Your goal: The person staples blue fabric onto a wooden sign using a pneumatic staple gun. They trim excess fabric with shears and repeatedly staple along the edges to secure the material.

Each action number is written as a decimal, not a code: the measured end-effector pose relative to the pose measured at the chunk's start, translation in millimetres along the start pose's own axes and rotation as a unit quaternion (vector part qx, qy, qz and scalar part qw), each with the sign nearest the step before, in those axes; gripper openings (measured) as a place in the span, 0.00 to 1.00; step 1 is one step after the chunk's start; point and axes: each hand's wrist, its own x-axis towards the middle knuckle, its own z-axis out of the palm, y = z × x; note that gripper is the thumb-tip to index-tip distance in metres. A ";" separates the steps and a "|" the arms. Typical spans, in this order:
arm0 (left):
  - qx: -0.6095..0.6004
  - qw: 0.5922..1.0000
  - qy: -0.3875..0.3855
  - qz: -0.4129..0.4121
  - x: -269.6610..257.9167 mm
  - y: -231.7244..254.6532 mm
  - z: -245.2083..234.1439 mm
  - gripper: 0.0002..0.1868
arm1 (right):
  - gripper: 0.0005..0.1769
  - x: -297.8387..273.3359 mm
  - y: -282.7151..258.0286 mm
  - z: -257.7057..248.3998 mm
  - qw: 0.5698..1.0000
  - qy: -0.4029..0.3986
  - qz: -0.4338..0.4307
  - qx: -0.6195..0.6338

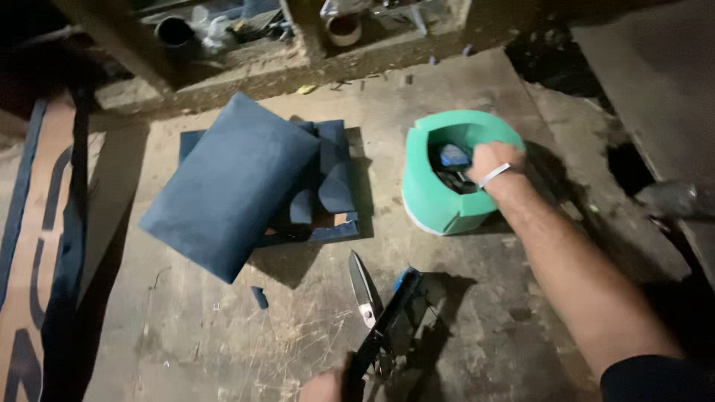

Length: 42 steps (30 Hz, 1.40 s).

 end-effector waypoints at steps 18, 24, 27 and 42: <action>-0.044 0.997 0.040 0.048 -30.3 35.0 -26.4 0.22 | 0.15 27.6 3.3 32.1 0.998 -0.025 0.036 -0.039; -0.059 0.995 0.063 0.046 -37.0 34.9 -21.6 0.23 | 0.22 27.4 -2.6 25.0 0.998 -0.041 0.049 -0.025; -0.054 0.993 0.085 0.066 -38.6 38.7 -21.5 0.21 | 0.31 19.6 2.6 7.5 0.997 -0.042 0.048 0.047; -0.028 0.986 0.108 0.122 -50.4 48.5 -37.5 0.20 | 0.14 -180.1 7.2 9.9 0.758 -0.171 -0.103 0.620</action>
